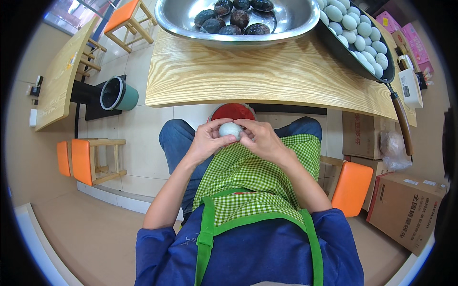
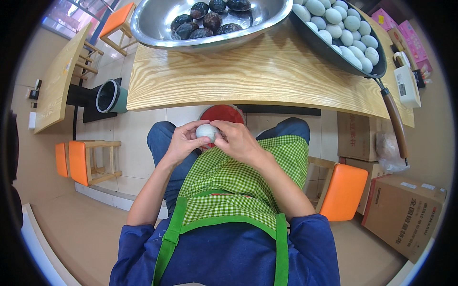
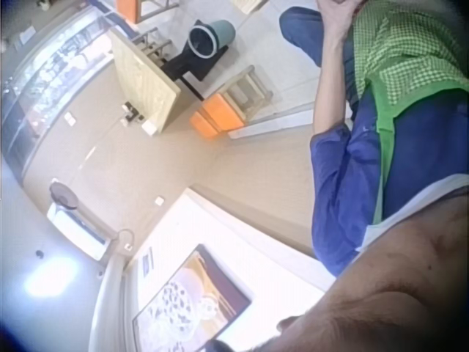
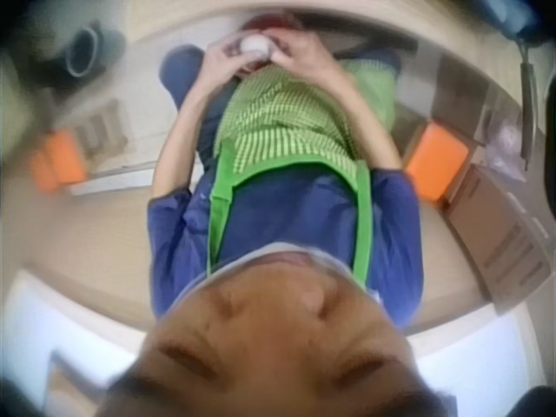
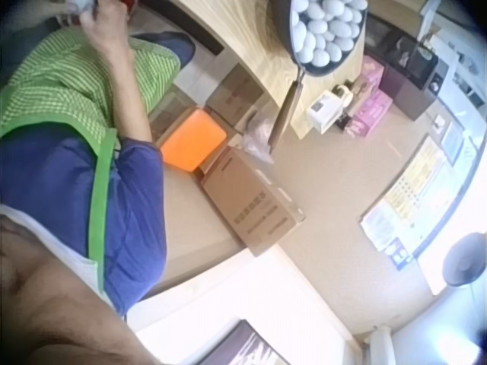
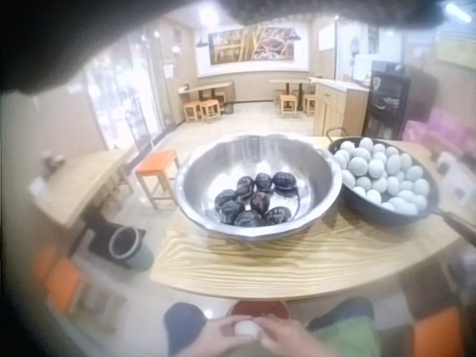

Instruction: The person sits at a table and peels boiled eggs one by one. They crack the shell, remove the shell pieces, and place the peeled egg into a metal bowl. The process is repeated for several eggs.

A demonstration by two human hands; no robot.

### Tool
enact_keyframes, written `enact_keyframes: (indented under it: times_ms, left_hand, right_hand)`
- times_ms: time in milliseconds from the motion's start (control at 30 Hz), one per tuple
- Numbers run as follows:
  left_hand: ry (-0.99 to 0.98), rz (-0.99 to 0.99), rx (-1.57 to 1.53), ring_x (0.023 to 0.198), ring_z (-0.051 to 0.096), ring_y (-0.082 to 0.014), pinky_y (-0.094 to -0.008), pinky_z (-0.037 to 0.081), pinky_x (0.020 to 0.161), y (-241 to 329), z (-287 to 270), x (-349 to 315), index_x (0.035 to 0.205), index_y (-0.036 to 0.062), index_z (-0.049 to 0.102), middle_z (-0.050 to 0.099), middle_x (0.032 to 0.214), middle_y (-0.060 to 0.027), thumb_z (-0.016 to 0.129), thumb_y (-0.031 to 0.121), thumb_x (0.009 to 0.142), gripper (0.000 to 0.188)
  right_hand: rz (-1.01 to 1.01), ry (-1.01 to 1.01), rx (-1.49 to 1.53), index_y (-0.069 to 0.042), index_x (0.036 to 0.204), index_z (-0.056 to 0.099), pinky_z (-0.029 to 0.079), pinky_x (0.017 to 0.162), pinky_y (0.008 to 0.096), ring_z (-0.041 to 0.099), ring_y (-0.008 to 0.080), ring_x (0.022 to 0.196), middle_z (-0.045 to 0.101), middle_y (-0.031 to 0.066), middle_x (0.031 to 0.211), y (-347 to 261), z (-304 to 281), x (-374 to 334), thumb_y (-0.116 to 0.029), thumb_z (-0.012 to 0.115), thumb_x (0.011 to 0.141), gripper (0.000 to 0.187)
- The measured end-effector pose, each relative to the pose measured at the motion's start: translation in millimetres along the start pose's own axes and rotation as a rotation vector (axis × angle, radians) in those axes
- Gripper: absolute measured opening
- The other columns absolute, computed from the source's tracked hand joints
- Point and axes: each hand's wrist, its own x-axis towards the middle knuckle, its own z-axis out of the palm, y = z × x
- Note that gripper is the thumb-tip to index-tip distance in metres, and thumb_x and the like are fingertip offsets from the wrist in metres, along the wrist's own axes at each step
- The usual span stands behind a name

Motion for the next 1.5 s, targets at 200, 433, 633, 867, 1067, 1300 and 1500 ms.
enact_keyframes:
  times_ms: [200, 433, 633, 867, 1067, 1300, 1500]
  left_hand:
    - [0.011, -0.005, 0.004, 0.099, 0.064, -0.0151, -0.0289, 0.054, 0.087, 4.5, 3.4, -0.1, 0.126, -0.0039, 0.058, 0.066, 0.114, -0.0114, 0.074, 0.0, 0.083, 0.046]
    - [0.047, 0.025, 0.046, 0.102, 0.063, -0.0165, -0.0298, 0.053, 0.09, 1.2, -1.3, 5.0, 0.129, -0.0035, 0.056, 0.066, 0.113, -0.0107, 0.075, 0.004, 0.082, 0.051]
    - [0.1, 0.019, 0.058, 0.099, 0.064, -0.0159, -0.0294, 0.053, 0.088, -1.3, -7.1, 3.5, 0.125, -0.0038, 0.056, 0.066, 0.11, -0.0107, 0.076, 0.006, 0.082, 0.049]
    - [0.068, -0.012, 0.074, 0.096, 0.065, -0.0147, -0.0281, 0.054, 0.086, 2.8, -7.1, 1.5, 0.122, -0.0037, 0.056, 0.067, 0.109, -0.0104, 0.077, 0.006, 0.082, 0.046]
    - [0.079, -0.048, 0.09, 0.094, 0.065, -0.0136, -0.0269, 0.054, 0.084, 0.9, -7.7, -0.3, 0.121, -0.0033, 0.057, 0.067, 0.107, -0.0095, 0.077, 0.006, 0.082, 0.045]
    - [0.05, -0.062, 0.084, 0.09, 0.066, -0.0141, -0.0282, 0.057, 0.077, 2.8, -8.9, -3.5, 0.12, -0.0035, 0.058, 0.067, 0.103, -0.0095, 0.077, 0.008, 0.083, 0.044]
    - [0.032, -0.046, 0.075, 0.086, 0.067, -0.0145, -0.0289, 0.058, 0.071, 5.1, -8.4, -5.5, 0.122, -0.0032, 0.057, 0.068, 0.103, -0.01, 0.076, 0.009, 0.084, 0.045]
  right_hand:
    - [0.001, 0.115, 0.02, 0.004, 0.11, 0.065, 0.055, 0.072, 0.0387, 0.069, 0.0352, 0.082, 0.068, 0.025, 0.096, 9.0, 4.9, -1.9, 0.0, 0.058, 0.082, 0.029]
    - [0.048, 0.161, 0.049, 0.003, 0.104, 0.068, 0.055, 0.069, 0.0366, 0.069, 0.0303, 0.079, 0.068, 0.0202, 0.094, 19.2, 9.4, 2.1, -0.002, 0.06, 0.086, 0.02]
    - [-0.065, 0.17, -0.013, 0.001, 0.101, 0.068, 0.054, 0.066, 0.0351, 0.067, 0.0283, 0.076, 0.067, 0.0158, 0.091, 13.8, 4.9, 3.6, -0.006, 0.067, 0.085, 0.017]
    - [-0.204, 0.153, -0.198, -0.003, 0.092, 0.066, 0.054, 0.061, 0.0372, 0.066, 0.0284, 0.073, 0.064, 0.0104, 0.085, 11.2, 5.9, 2.1, -0.008, 0.069, 0.083, 0.011]
    - [-0.331, 0.125, -0.487, -0.005, 0.084, 0.058, 0.052, 0.056, 0.0378, 0.062, 0.0245, 0.066, 0.053, 0.0081, 0.076, 8.9, 10.1, 1.6, -0.008, 0.069, 0.076, 0.014]
    - [-0.427, 0.097, -0.523, -0.005, 0.082, 0.053, 0.051, 0.056, 0.0374, 0.058, 0.0246, 0.068, 0.049, 0.0086, 0.077, 10.1, 13.0, 5.6, -0.007, 0.069, 0.072, 0.019]
    - [-0.411, 0.122, -0.433, -0.005, 0.084, 0.054, 0.05, 0.054, 0.0376, 0.059, 0.0252, 0.067, 0.051, 0.0088, 0.077, 9.2, 13.1, 6.9, -0.006, 0.07, 0.069, 0.022]
